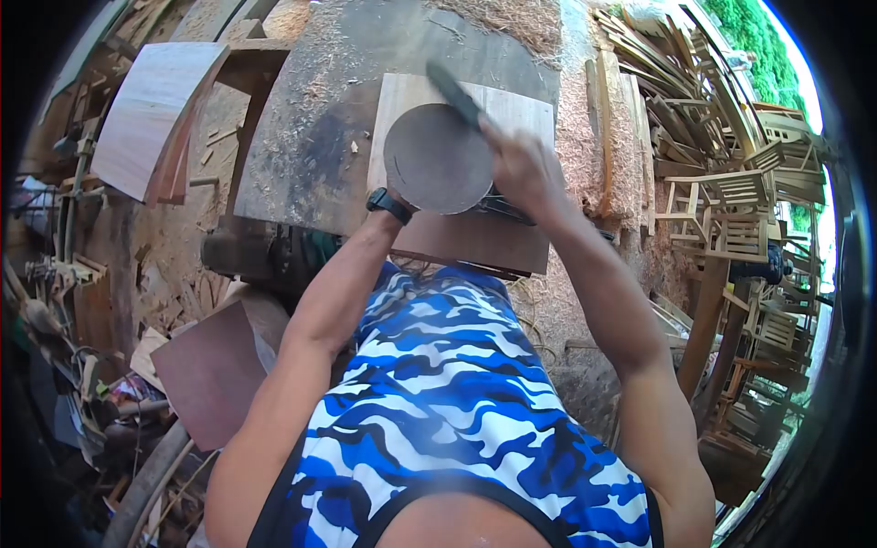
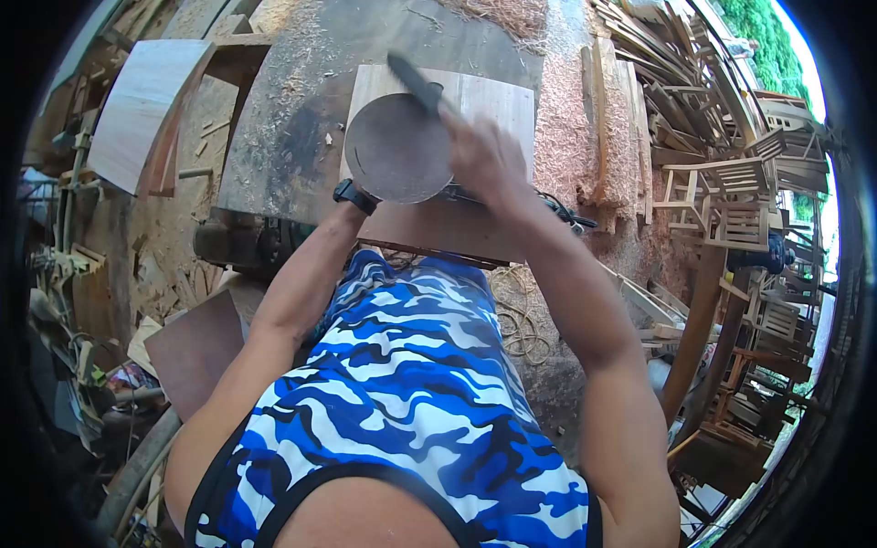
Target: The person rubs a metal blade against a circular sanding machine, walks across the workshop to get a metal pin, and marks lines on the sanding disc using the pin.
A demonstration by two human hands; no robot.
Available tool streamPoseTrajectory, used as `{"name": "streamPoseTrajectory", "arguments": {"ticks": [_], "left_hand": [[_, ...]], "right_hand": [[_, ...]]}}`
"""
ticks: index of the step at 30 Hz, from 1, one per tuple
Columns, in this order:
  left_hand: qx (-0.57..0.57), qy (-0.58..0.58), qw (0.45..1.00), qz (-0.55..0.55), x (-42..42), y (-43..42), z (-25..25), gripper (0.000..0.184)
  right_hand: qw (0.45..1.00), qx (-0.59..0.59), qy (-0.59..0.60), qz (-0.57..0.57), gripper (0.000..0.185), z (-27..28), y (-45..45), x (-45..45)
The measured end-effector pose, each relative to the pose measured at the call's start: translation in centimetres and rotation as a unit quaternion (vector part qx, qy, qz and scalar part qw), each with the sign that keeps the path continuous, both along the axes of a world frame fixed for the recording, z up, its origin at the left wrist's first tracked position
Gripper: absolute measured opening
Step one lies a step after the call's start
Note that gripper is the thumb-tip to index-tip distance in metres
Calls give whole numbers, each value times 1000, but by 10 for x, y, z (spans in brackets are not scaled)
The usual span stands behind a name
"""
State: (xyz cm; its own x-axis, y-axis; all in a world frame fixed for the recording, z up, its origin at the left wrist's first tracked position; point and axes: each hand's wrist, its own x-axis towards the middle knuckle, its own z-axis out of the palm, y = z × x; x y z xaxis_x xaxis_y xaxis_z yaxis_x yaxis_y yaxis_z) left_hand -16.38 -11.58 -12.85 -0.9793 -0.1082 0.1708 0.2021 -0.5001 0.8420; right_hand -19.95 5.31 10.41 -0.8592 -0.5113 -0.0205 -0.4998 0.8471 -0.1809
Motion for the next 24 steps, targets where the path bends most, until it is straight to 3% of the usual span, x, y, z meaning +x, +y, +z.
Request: {"name": "streamPoseTrajectory", "arguments": {"ticks": [1,3,5,7,9,13,16,17,19,24], "left_hand": [[43,-7,999,-14,0,2,0,65],[108,-14,994,-24,0,5,0,64],[14,-2,1000,5,-6,6,0,64],[-51,18,998,36,-9,5,3,63],[-102,37,992,70,-6,2,16,63],[-198,72,970,121,-5,-1,40,62],[-150,48,985,68,-10,5,3,61],[-105,18,994,22,-12,2,-3,60],[-106,19,994,31,-11,2,-7,60],[-131,46,988,73,-10,-1,11,58]], "right_hand": [[997,-58,-26,-37,43,-3,-24,-44],[992,-116,45,13,35,13,-27,-29],[998,-57,-33,8,39,35,-10,20],[995,-53,-36,74,41,30,23,71],[989,43,-135,46,42,39,39,107],[996,-40,-77,35,41,15,6,63],[996,-85,14,-8,35,2,-46,-11],[996,-87,15,-7,35,6,-46,-12],[992,-127,3,-19,35,13,-48,-13],[994,13,-89,58,43,31,17,112]]}}
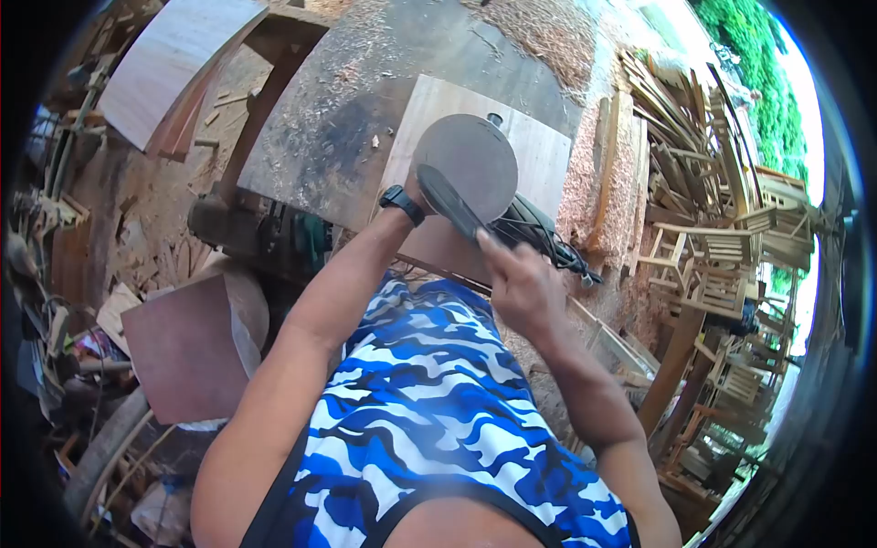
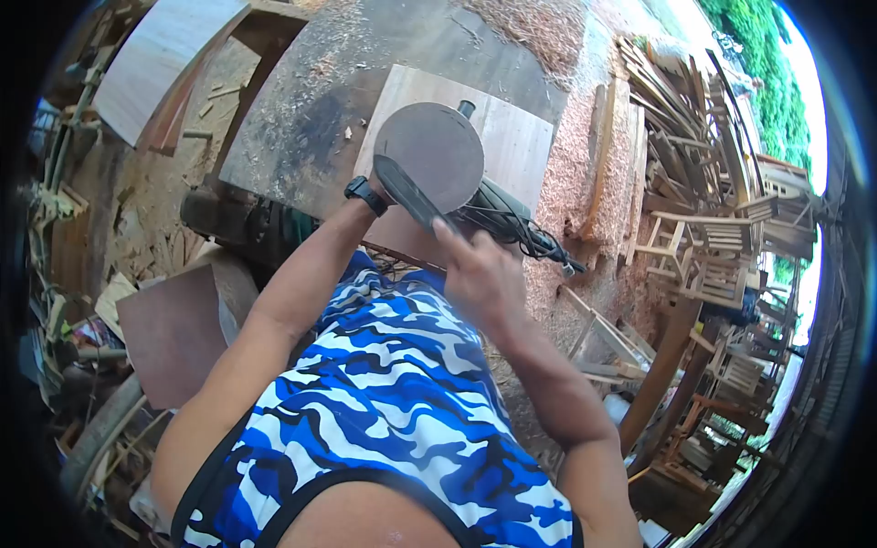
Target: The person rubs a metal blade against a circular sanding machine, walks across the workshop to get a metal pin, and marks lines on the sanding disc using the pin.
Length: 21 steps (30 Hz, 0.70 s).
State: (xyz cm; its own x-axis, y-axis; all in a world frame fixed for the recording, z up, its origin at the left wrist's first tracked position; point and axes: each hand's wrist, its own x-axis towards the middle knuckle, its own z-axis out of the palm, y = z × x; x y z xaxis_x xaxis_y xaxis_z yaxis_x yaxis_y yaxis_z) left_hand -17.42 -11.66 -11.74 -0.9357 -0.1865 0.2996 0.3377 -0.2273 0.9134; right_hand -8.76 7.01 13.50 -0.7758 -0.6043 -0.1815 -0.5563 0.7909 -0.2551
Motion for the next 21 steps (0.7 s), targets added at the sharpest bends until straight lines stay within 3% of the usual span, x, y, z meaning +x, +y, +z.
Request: {"name": "streamPoseTrajectory", "arguments": {"ticks": [1,3,6,7,8,9,10,12,13,15,17,21], "left_hand": [[-14,11,1000,12,1,0,9,58],[-58,35,997,33,4,-2,29,57],[-131,69,988,51,3,-10,47,56],[-111,67,991,36,1,-10,43,56],[66,32,997,20,1,-1,34,51],[89,15,996,9,-1,-1,23,51],[79,4,997,8,-2,-1,20,51],[33,2,999,13,0,-2,14,51],[19,2,1000,15,0,-2,12,51],[5,-1,1000,16,-1,0,8,51],[9,-10,1000,14,2,4,6,51],[53,-31,998,22,7,5,4,51]], "right_hand": [[997,43,-52,-44,41,1,-5,6],[998,-42,29,-29,40,-16,-23,-19],[990,-118,59,-49,35,-27,-81,-82],[990,-118,62,-54,35,-26,-87,-90],[989,-121,62,-57,35,-23,-94,-97],[989,-123,62,-61,36,-21,-97,-99],[992,-121,2,-34,36,-16,-84,-85],[991,-116,62,7,37,-28,-41,-34],[997,-67,29,17,44,-15,-23,-8],[994,30,-79,-64,44,4,-10,19],[998,-29,43,-39,39,-13,-19,0],[986,-91,55,-126,39,-28,-75,-95]]}}
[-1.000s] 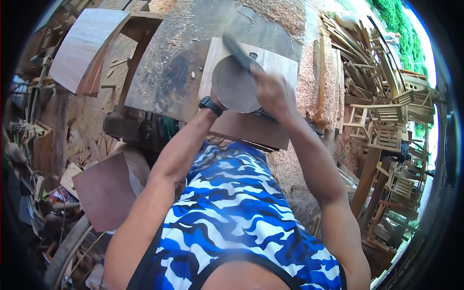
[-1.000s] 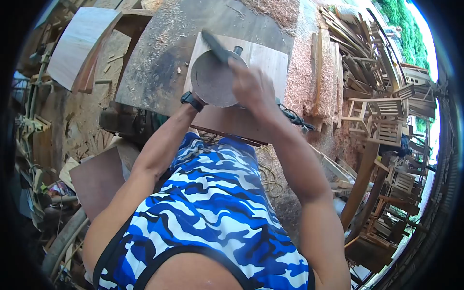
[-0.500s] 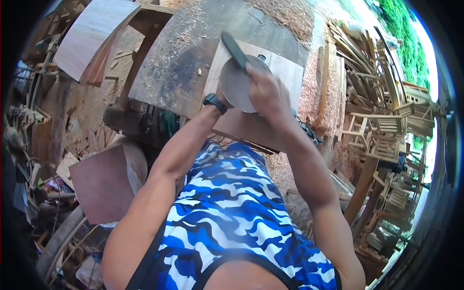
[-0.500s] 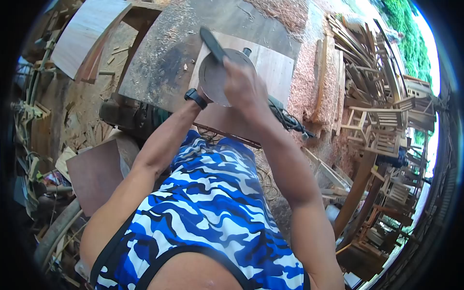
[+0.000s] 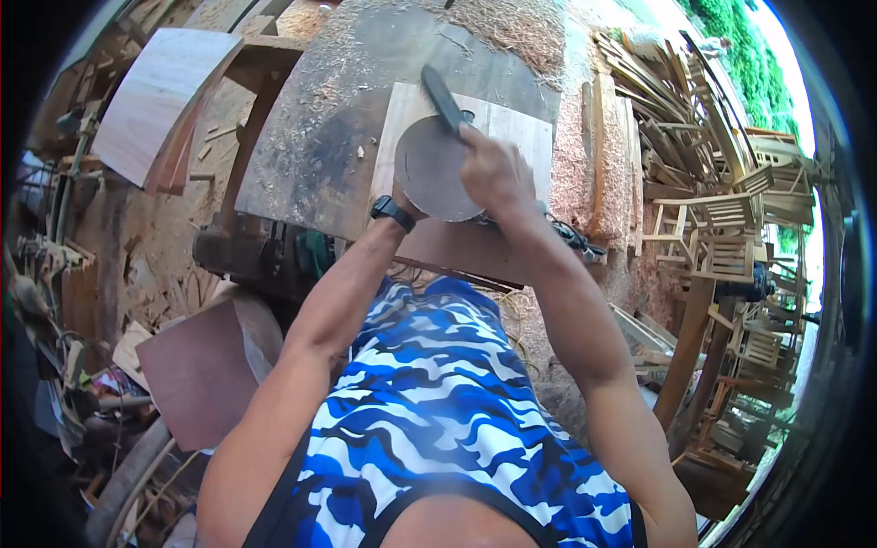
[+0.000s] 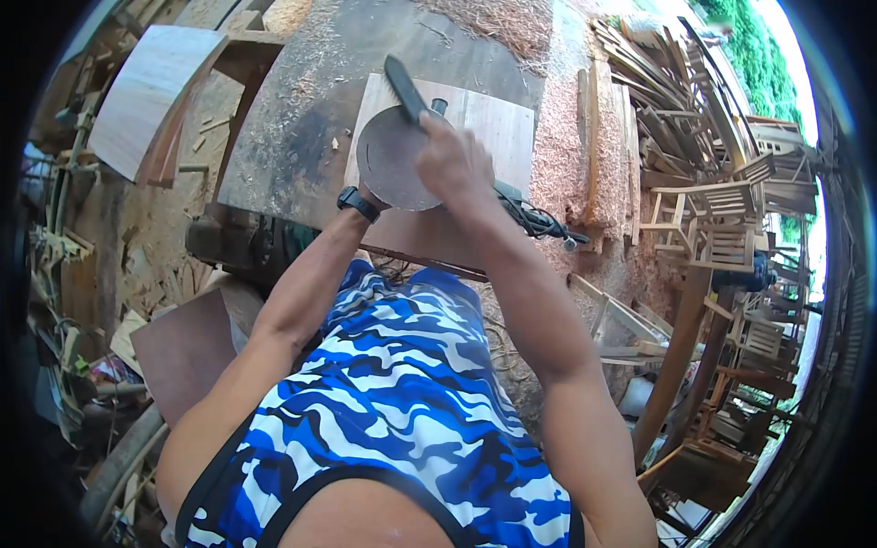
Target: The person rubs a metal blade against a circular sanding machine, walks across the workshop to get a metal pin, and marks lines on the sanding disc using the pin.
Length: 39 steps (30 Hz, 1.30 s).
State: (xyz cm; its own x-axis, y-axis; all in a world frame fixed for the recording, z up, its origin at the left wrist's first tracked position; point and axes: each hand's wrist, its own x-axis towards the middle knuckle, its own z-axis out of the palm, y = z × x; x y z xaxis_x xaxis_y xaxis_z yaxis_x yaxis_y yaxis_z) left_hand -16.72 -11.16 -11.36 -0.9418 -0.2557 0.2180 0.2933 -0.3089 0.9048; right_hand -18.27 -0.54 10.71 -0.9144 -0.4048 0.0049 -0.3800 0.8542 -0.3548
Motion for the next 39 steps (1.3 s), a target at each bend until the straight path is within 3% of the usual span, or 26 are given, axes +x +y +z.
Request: {"name": "streamPoseTrajectory", "arguments": {"ticks": [2,4,6,9,11,13,15,17,20,22,25,29,31,32,34,35,38,39], "left_hand": [[-325,2,946,11,4,-13,-3,60],[-163,10,987,-9,-4,-7,-20,67],[-102,12,995,-14,-2,-3,-11,67],[-78,15,997,-13,-2,-1,-5,66],[-71,15,997,-21,-2,-2,-3,66],[-61,9,998,-31,-2,-2,-7,66],[-45,4,998,-40,0,-2,-12,66],[-34,-2,998,-44,2,-5,-13,66],[-22,-2,999,-37,2,-5,-15,66],[-7,0,999,-38,2,-4,-15,66],[24,2,999,-39,0,-3,-10,66],[172,-8,982,-77,-3,-3,-2,66],[231,-10,969,-84,-2,-2,4,66],[230,-9,970,-84,0,-2,8,66],[54,-7,998,9,5,-4,14,63],[56,-4,998,8,1,-5,10,63],[-127,49,991,-14,-12,-12,-15,65],[-96,44,994,-29,-14,-11,-17,66]], "right_hand": [[999,16,-1,-41,39,3,-1,-5],[999,14,-27,-18,39,10,15,20],[999,35,-4,18,39,2,52,68],[995,65,-79,6,41,15,76,106],[994,86,-72,-15,41,14,69,84],[999,-16,-37,-32,42,-3,53,27],[992,69,-57,-94,44,10,20,-32],[996,29,-19,-86,42,21,3,-39],[995,58,-74,-14,40,10,10,7],[998,31,5,48,39,3,29,74],[992,89,-65,65,39,20,48,119],[996,33,7,84,42,6,17,71],[999,-12,-24,38,42,13,-25,28],[999,-13,-23,39,42,10,-23,28],[995,-48,2,85,41,-1,-16,31],[995,-45,-20,91,42,9,2,55],[993,44,-42,96,41,13,65,120],[993,45,-31,102,42,12,69,119]]}}
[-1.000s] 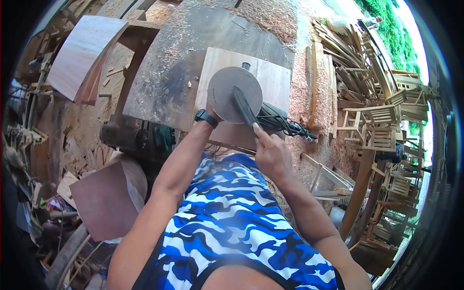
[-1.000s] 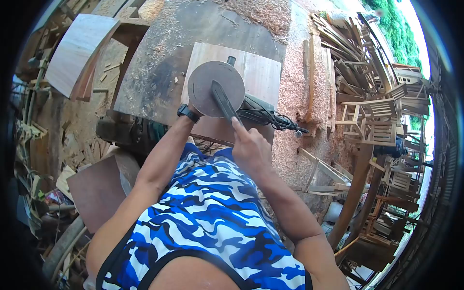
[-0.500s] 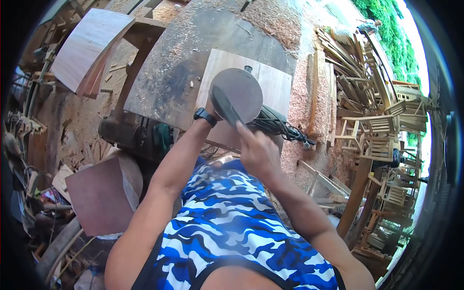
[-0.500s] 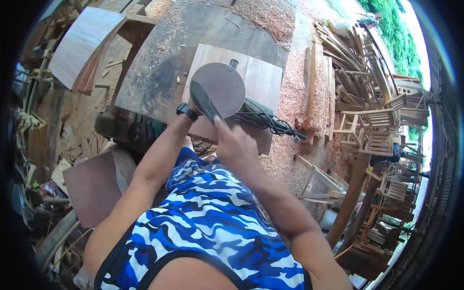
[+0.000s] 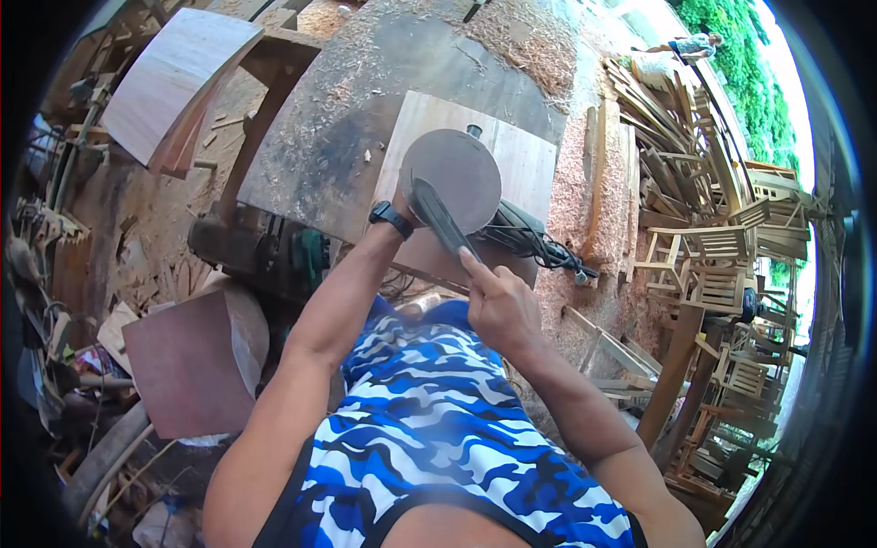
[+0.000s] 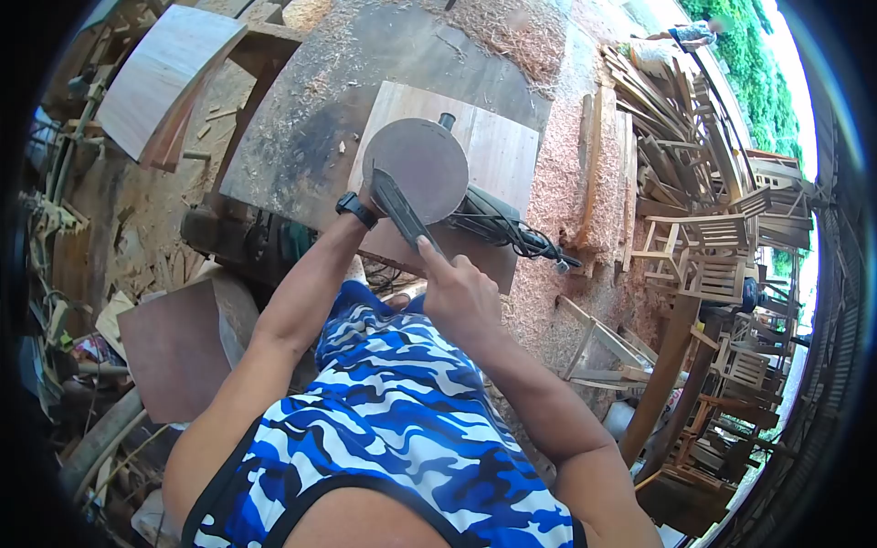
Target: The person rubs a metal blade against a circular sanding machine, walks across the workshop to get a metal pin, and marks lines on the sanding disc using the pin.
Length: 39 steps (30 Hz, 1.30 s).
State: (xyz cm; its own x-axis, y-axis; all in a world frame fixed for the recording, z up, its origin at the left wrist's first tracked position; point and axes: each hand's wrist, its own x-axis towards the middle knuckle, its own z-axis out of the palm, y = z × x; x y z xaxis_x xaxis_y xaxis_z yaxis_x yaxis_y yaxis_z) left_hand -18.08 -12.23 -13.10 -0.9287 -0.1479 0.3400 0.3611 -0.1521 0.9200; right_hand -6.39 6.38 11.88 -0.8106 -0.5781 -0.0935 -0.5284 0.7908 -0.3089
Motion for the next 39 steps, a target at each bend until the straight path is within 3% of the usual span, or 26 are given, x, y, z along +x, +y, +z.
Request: {"name": "streamPoseTrajectory", "arguments": {"ticks": [3,5,6,7,8,9,10,12,14,17,21,22,23,24,25,26,28,29,32,35,37,39], "left_hand": [[-15,15,999,36,17,2,15,60],[-100,-57,988,106,41,2,65,51],[17,-31,999,37,44,4,56,49],[130,5,991,-43,25,5,53,47],[158,-6,985,-66,22,1,42,47],[135,-26,989,-61,22,-3,35,47],[113,-50,991,-54,26,-8,27,47],[70,-75,994,-44,30,-12,23,46],[40,-88,995,-35,37,-10,25,46],[24,-92,995,-29,42,-2,29,45],[-3,-88,996,-1,40,-2,44,44],[-10,-90,996,3,41,-3,39,44],[-9,-96,995,4,33,-14,4,44],[202,-101,965,-131,14,-23,-51,47],[406,-95,874,-251,6,-28,-83,50],[406,-91,869,-267,10,-25,-81,51],[136,-50,981,-130,24,-9,-42,54],[37,-31,996,-72,30,-5,-22,55],[-108,16,994,31,28,-2,-3,58],[-158,27,984,72,12,-2,-2,61],[-63,29,997,-41,-3,-5,3,76],[-86,63,994,2,9,-5,35,75]], "right_hand": [[999,-34,2,-13,40,0,-33,-26],[994,-103,-25,-35,34,-19,-81,-80],[988,-141,-42,-49,31,-51,-95,-106],[898,-352,266,1,27,-100,-92,-105],[875,-343,335,68,27,-79,-97,-123],[970,-197,137,52,32,-60,-78,-103],[996,-90,9,-12,47,-18,-59,-68],[999,-39,0,2,48,-14,-5,-21],[991,70,-112,-34,50,26,25,4],[995,57,-82,-21,57,16,19,-5],[998,-28,-47,-40,49,-2,-77,-91],[996,-37,-64,-45,49,1,-91,-101],[996,-36,-71,-44,49,-3,-86,-95],[997,-45,-57,-31,49,-8,-72,-83],[998,-50,-44,-14,49,-10,-55,-70],[999,-27,-37,-5,50,-8,-27,-48],[998,44,-29,30,53,3,44,-7],[997,65,-14,39,54,11,76,1],[998,55,-4,-5,42,38,140,0],[999,50,-7,-13,41,45,124,1],[1000,21,1,22,43,32,102,0],[998,21,1,55,44,10,62,-10]]}}
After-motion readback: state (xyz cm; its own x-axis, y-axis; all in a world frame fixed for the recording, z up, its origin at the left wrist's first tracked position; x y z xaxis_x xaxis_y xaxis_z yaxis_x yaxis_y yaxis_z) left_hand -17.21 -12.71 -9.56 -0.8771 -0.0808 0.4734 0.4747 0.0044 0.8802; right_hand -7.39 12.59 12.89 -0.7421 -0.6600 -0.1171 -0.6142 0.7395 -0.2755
